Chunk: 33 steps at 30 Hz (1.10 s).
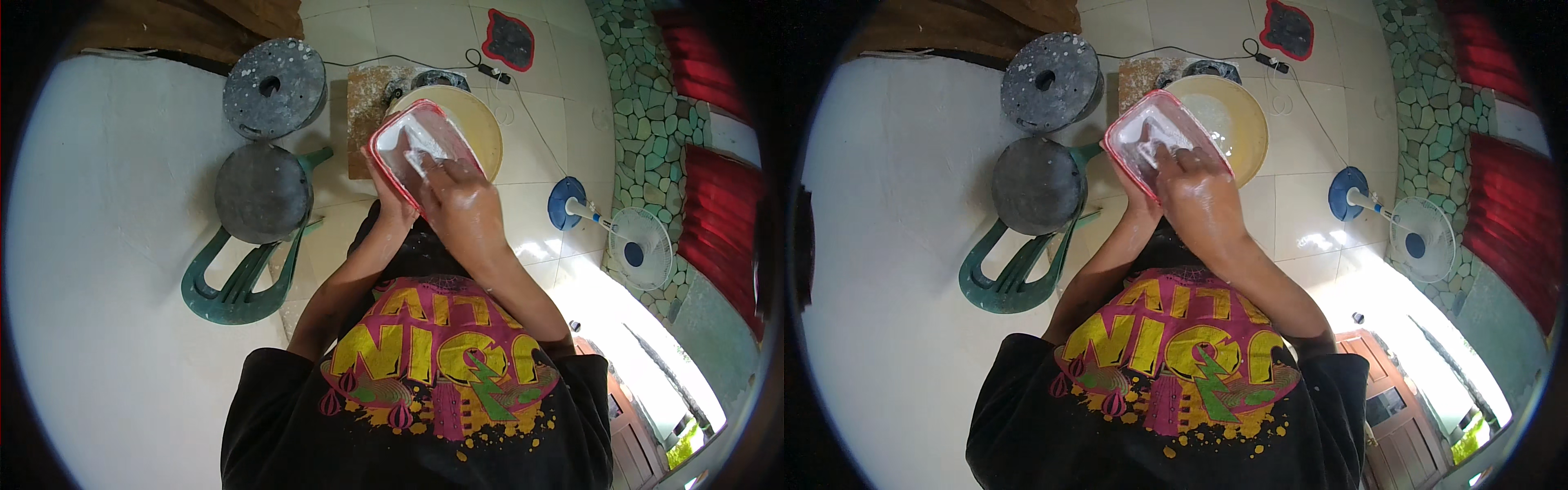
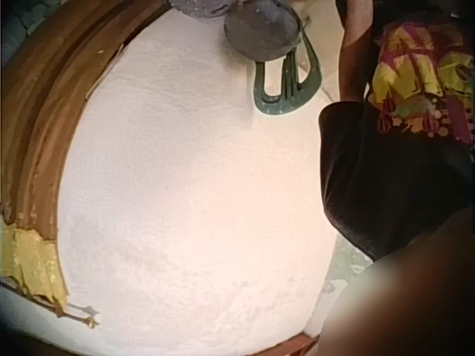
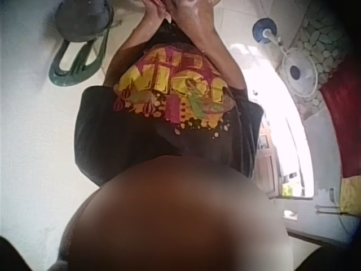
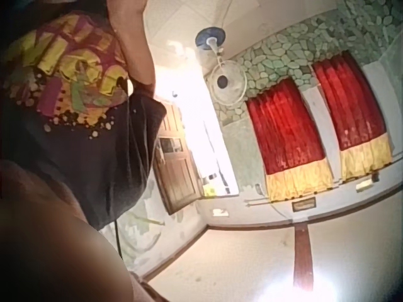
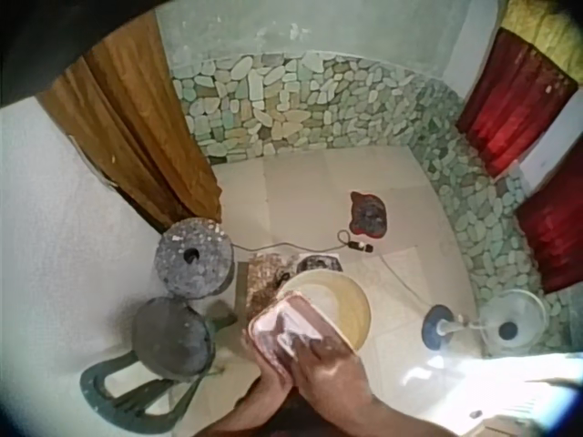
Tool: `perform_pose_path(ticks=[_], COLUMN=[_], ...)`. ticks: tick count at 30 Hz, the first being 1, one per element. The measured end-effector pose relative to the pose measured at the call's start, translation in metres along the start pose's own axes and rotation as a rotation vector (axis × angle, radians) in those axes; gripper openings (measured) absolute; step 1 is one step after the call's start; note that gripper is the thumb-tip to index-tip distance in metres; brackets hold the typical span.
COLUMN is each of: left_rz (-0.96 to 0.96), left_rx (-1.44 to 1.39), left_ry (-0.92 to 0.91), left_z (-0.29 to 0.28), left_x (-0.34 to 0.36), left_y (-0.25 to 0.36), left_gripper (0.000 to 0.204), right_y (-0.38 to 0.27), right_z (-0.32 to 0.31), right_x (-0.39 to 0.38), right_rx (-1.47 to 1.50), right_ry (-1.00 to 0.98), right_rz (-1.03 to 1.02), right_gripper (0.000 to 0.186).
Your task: Mixing white powder into a red container with a pink/red substance using a brush.
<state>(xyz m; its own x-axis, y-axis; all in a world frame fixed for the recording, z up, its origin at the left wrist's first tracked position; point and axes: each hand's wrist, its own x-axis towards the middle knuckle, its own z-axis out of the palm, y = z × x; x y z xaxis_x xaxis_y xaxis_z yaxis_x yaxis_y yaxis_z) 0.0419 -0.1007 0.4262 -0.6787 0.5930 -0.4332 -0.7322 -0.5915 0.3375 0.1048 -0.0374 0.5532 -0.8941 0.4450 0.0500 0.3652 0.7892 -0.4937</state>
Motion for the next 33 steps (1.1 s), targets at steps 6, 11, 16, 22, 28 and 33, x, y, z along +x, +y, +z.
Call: perform_pose_path(ticks=[6,11,16,22,28,33], left_rz=[0.048,0.052,0.004,-0.012,-0.03,-0.017], left_rx=[0.235,-0.083,-0.048,0.148,-0.005,0.1], left_ry=[-0.031,-0.33,-0.137,-0.003,-0.192,-0.126], left_z=[-0.022,-0.016,0.001,-0.02,-0.019,-0.003], left_x=[0.01,0.008,-0.001,0.005,0.0,-0.008], left_y=[-0.005,-0.005,-0.006,-0.006,-0.009,-0.007], left_gripper=[0.074,0.051,0.056,0.068,0.061,0.061], right_y=[0.006,0.015,0.005,0.006,0.01,0.01], right_z=[-0.005,-0.013,-0.005,-0.015,-0.02,-0.019], right_x=[0.0,0.007,0.002,-0.002,0.0,-0.006], right_rx=[0.251,0.216,0.101,0.351,0.211,0.339], right_ry=[-0.015,-0.048,0.066,-0.066,0.091,-0.034], right_rz=[-0.023,0.068,0.023,0.089,0.061,0.083], right_gripper=[0.031,0.028,0.019,0.028,0.016,0.02])
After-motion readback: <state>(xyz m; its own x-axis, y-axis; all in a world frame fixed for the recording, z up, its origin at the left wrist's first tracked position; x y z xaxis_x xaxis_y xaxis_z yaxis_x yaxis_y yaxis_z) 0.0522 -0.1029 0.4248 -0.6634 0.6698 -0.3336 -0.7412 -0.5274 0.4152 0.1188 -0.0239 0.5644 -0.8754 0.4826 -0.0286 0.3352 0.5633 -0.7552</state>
